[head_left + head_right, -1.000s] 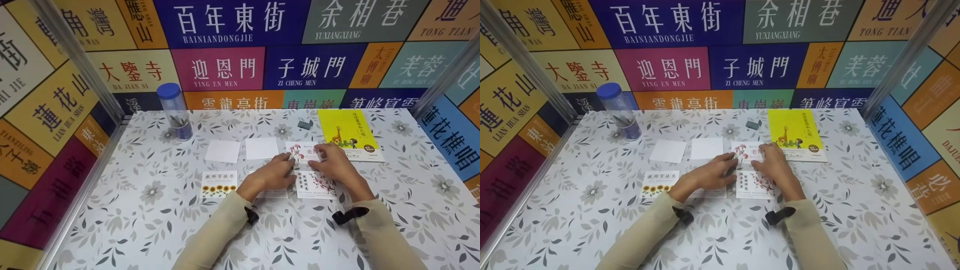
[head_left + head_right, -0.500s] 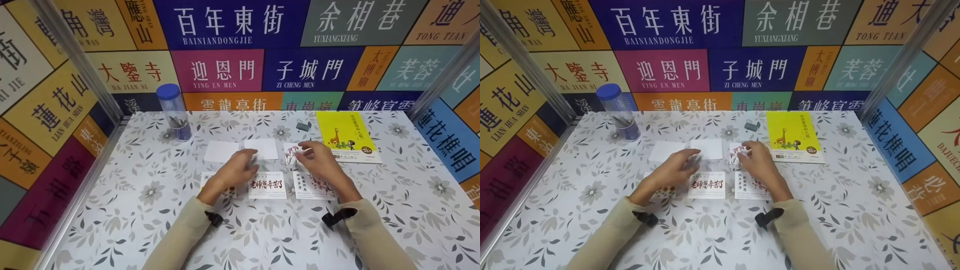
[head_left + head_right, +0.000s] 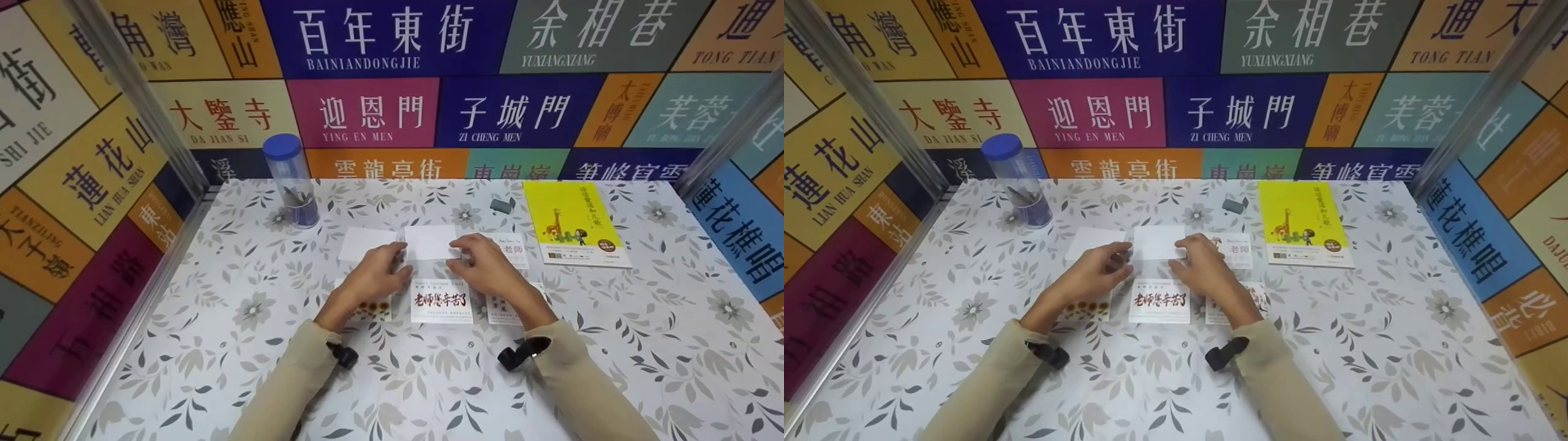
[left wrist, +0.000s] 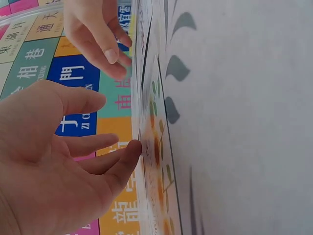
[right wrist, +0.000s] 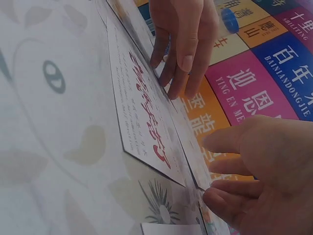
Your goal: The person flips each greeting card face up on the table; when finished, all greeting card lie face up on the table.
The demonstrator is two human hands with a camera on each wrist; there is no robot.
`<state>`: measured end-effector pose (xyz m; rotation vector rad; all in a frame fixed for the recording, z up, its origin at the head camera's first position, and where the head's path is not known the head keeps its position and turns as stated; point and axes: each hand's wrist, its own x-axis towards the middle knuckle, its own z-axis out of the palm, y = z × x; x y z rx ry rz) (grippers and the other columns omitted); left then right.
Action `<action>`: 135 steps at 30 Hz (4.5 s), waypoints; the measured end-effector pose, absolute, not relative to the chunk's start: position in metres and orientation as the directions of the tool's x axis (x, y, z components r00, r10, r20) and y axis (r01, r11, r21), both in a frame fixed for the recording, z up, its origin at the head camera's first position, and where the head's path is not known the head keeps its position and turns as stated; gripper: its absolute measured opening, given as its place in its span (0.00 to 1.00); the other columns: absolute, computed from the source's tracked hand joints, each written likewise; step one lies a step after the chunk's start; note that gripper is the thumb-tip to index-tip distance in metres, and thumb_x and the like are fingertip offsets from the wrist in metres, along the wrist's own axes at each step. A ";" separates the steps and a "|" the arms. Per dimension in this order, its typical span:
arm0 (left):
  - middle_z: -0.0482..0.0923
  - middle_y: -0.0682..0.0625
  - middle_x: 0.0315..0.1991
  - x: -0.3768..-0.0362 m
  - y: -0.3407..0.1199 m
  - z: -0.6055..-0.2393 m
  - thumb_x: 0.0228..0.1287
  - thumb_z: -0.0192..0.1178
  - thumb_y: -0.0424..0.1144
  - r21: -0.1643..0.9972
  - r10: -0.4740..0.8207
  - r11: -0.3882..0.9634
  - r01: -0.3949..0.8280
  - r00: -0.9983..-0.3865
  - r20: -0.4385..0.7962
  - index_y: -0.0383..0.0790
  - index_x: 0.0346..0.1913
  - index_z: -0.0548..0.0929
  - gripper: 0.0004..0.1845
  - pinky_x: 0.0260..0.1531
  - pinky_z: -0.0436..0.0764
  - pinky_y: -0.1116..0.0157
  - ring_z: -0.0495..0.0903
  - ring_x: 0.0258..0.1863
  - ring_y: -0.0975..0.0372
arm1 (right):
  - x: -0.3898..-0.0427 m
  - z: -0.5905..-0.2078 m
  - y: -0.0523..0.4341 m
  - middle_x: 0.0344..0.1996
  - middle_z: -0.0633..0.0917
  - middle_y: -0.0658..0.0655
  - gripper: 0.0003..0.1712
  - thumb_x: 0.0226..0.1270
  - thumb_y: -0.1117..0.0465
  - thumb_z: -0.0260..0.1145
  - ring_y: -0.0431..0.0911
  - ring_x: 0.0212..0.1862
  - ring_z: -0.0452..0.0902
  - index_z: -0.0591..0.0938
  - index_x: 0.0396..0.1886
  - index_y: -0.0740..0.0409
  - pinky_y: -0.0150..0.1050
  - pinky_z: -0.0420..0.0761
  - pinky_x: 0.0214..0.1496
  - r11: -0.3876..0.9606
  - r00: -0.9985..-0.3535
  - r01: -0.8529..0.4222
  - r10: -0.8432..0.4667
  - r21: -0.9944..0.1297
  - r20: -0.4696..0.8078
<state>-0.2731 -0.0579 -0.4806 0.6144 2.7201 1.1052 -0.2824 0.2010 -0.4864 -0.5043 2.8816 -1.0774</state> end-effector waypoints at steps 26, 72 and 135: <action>0.76 0.37 0.64 -0.273 -0.050 -0.485 0.68 0.62 0.43 0.855 0.339 0.487 0.178 -0.941 0.003 0.40 0.72 0.68 0.32 0.65 0.76 0.53 0.77 0.62 0.48 | -0.280 -0.488 0.200 0.62 0.80 0.62 0.27 0.68 0.53 0.69 0.56 0.60 0.78 0.80 0.63 0.59 0.54 0.76 0.65 0.721 -0.944 -0.268 -0.328 -0.639 0.026; 0.69 0.37 0.71 -0.270 -0.054 -0.483 0.74 0.57 0.45 0.577 0.620 0.630 0.520 -0.784 0.030 0.36 0.65 0.77 0.23 0.78 0.59 0.52 0.63 0.75 0.47 | -0.280 -0.482 0.206 0.44 0.85 0.55 0.23 0.69 0.52 0.67 0.49 0.40 0.77 0.83 0.59 0.56 0.40 0.75 0.41 0.768 -0.985 -0.160 -0.166 -0.620 0.048; 0.61 0.35 0.75 -0.280 -0.107 -0.471 0.72 0.59 0.47 0.600 0.365 0.736 0.314 -0.930 0.039 0.37 0.71 0.70 0.30 0.78 0.56 0.48 0.57 0.77 0.45 | -0.276 -0.483 0.167 0.72 0.72 0.57 0.28 0.72 0.50 0.63 0.56 0.75 0.63 0.76 0.68 0.52 0.58 0.59 0.79 0.676 -0.878 -0.421 -0.472 -0.605 0.083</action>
